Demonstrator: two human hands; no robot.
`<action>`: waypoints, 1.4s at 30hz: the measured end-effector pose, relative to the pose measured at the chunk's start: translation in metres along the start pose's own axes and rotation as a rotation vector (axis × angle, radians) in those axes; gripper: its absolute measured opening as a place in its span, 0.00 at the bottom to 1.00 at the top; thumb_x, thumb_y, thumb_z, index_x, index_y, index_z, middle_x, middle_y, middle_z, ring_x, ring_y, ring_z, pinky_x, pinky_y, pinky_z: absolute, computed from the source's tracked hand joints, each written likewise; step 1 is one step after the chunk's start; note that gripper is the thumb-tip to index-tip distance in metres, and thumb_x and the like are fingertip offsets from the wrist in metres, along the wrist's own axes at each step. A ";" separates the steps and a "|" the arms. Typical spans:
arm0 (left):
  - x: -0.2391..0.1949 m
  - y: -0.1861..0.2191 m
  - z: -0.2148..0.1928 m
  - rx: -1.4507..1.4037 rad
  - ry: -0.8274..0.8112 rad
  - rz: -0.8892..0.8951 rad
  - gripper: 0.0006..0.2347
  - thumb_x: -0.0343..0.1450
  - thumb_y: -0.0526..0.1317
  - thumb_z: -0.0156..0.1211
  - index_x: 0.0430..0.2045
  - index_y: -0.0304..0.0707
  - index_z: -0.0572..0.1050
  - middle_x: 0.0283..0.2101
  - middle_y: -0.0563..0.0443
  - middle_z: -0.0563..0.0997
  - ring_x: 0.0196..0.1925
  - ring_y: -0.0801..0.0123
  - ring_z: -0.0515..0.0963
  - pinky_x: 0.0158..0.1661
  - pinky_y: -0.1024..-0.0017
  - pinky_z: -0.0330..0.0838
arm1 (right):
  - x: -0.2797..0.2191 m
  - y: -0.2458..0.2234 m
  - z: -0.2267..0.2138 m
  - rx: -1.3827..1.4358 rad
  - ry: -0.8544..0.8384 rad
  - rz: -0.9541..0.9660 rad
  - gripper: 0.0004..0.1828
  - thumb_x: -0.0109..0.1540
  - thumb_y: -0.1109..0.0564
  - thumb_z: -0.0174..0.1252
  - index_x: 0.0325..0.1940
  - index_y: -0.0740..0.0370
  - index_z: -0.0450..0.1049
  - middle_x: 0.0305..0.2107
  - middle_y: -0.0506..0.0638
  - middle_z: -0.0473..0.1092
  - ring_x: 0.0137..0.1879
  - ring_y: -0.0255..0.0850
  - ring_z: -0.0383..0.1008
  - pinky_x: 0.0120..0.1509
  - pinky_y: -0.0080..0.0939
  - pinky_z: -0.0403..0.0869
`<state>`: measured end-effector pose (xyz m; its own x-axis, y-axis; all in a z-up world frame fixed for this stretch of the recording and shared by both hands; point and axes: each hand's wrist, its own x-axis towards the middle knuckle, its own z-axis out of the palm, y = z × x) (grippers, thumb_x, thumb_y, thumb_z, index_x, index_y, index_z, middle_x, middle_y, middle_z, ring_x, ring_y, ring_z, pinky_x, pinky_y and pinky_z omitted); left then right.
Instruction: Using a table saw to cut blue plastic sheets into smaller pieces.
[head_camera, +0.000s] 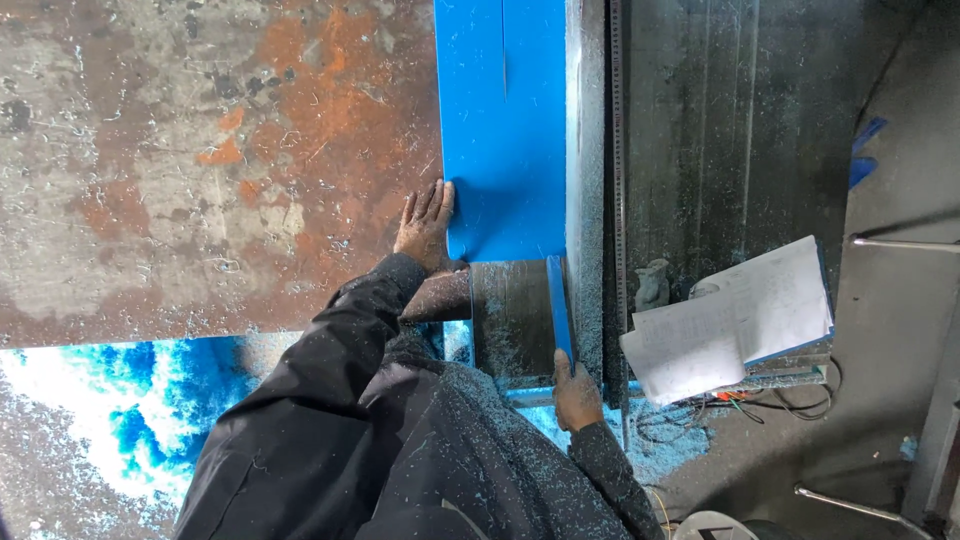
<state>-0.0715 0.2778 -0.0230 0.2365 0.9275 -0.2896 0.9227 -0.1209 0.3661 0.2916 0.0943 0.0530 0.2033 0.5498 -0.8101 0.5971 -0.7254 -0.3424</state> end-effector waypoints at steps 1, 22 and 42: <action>0.003 -0.001 -0.001 -0.001 -0.001 0.001 0.66 0.49 0.71 0.73 0.75 0.40 0.34 0.79 0.36 0.42 0.81 0.47 0.42 0.76 0.45 0.35 | -0.003 -0.010 -0.004 0.000 0.000 0.001 0.40 0.63 0.23 0.42 0.54 0.62 0.68 0.18 0.54 0.68 0.20 0.45 0.68 0.28 0.56 0.69; 0.070 -0.022 -0.044 0.281 0.016 0.083 0.58 0.55 0.75 0.65 0.75 0.43 0.45 0.81 0.44 0.40 0.82 0.55 0.38 0.76 0.43 0.29 | 0.028 -0.092 -0.021 0.164 -0.071 -0.006 0.38 0.65 0.24 0.45 0.37 0.64 0.70 0.17 0.52 0.63 0.15 0.41 0.61 0.19 0.49 0.63; 0.158 -0.050 -0.090 0.289 -0.040 0.120 0.66 0.47 0.73 0.75 0.75 0.34 0.47 0.80 0.40 0.43 0.80 0.50 0.44 0.76 0.52 0.38 | 0.066 -0.188 -0.037 0.269 -0.065 0.062 0.35 0.65 0.25 0.47 0.34 0.62 0.67 0.15 0.48 0.60 0.12 0.41 0.59 0.17 0.47 0.60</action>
<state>-0.1077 0.4626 -0.0077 0.3554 0.8867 -0.2958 0.9345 -0.3297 0.1345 0.2217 0.2820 0.0812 0.1773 0.4796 -0.8594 0.3555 -0.8455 -0.3985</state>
